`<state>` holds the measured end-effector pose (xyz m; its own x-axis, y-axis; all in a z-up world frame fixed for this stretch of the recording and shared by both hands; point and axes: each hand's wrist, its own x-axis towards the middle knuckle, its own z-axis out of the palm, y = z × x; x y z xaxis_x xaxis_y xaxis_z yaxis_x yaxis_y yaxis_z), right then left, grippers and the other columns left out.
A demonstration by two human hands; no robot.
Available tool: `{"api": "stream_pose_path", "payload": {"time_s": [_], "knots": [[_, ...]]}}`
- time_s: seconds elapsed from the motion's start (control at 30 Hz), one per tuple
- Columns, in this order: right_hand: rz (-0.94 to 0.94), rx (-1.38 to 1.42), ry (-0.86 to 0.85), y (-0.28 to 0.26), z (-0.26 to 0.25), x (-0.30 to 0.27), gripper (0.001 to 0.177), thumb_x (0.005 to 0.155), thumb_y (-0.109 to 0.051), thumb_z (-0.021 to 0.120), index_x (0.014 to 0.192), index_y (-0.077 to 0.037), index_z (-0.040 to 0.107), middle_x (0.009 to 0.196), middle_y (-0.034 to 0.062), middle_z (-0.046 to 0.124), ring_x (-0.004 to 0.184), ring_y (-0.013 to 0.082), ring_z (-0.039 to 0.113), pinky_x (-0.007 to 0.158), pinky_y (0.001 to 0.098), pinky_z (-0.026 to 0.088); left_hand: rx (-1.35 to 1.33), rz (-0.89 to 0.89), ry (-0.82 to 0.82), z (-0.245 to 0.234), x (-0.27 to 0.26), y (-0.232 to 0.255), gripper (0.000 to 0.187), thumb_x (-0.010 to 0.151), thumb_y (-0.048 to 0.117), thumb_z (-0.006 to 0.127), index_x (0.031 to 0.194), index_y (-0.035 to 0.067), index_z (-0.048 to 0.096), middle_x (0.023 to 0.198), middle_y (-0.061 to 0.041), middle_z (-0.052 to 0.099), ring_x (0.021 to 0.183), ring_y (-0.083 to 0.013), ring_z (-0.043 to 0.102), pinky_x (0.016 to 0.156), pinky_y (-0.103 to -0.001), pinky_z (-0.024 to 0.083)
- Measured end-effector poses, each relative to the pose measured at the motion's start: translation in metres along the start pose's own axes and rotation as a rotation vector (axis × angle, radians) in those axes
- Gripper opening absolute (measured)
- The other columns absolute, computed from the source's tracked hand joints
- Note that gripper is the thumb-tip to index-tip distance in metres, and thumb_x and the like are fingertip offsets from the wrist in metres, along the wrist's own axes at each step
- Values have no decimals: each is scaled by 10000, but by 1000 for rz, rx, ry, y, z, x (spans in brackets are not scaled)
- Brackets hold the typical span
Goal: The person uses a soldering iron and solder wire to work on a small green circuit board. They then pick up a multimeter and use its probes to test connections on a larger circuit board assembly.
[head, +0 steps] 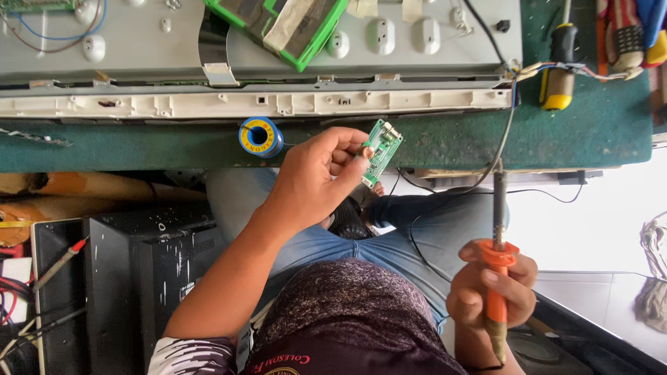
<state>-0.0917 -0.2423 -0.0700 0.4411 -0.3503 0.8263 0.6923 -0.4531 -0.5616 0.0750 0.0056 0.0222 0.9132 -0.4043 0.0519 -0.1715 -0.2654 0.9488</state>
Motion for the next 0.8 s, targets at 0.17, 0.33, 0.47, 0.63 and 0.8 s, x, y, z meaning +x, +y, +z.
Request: {"api": "stream_pose_path", "payload": {"time_s": [0.17,0.33,0.47,0.63,0.8], "knots": [[125,-53,-122,-8,-11,5,348,977,-282,748,1244,-164,557,1242,102,508,865,299,728,814,342,596,-136,-50,-129,-14,-12,-1,299,1019,140,659,1312,89,689,1203,-7,798,951,-98,722,874,-265,616],[200,126,-241,-11,28,46,634,868,-128,815,1401,-203,479,1425,100,452,1292,369,650,1011,511,667,-404,-107,-302,-22,-29,16,269,1083,126,607,1332,70,691,1234,-53,782,1042,-78,676,834,-233,586],[149,272,-398,-9,58,70,686,845,-77,859,1400,-189,472,1470,103,411,1337,481,641,1145,605,651,-439,-41,-314,-27,-42,30,244,1092,97,603,1318,67,687,1210,-66,792,952,-94,695,830,-245,602],[214,333,-432,-4,62,63,699,795,-55,902,1353,-220,514,1385,119,457,1224,394,697,1053,524,705,-476,-12,-250,-24,-65,26,239,1113,154,592,1324,72,672,1195,-69,783,864,-115,691,805,-260,611],[165,326,-341,1,56,57,665,779,-97,883,1308,-201,495,1376,54,457,1189,335,668,1053,491,674,-714,102,-201,-22,-85,13,364,1056,37,672,1412,45,596,1519,-147,568,1173,-212,688,1098,-343,625]]}}
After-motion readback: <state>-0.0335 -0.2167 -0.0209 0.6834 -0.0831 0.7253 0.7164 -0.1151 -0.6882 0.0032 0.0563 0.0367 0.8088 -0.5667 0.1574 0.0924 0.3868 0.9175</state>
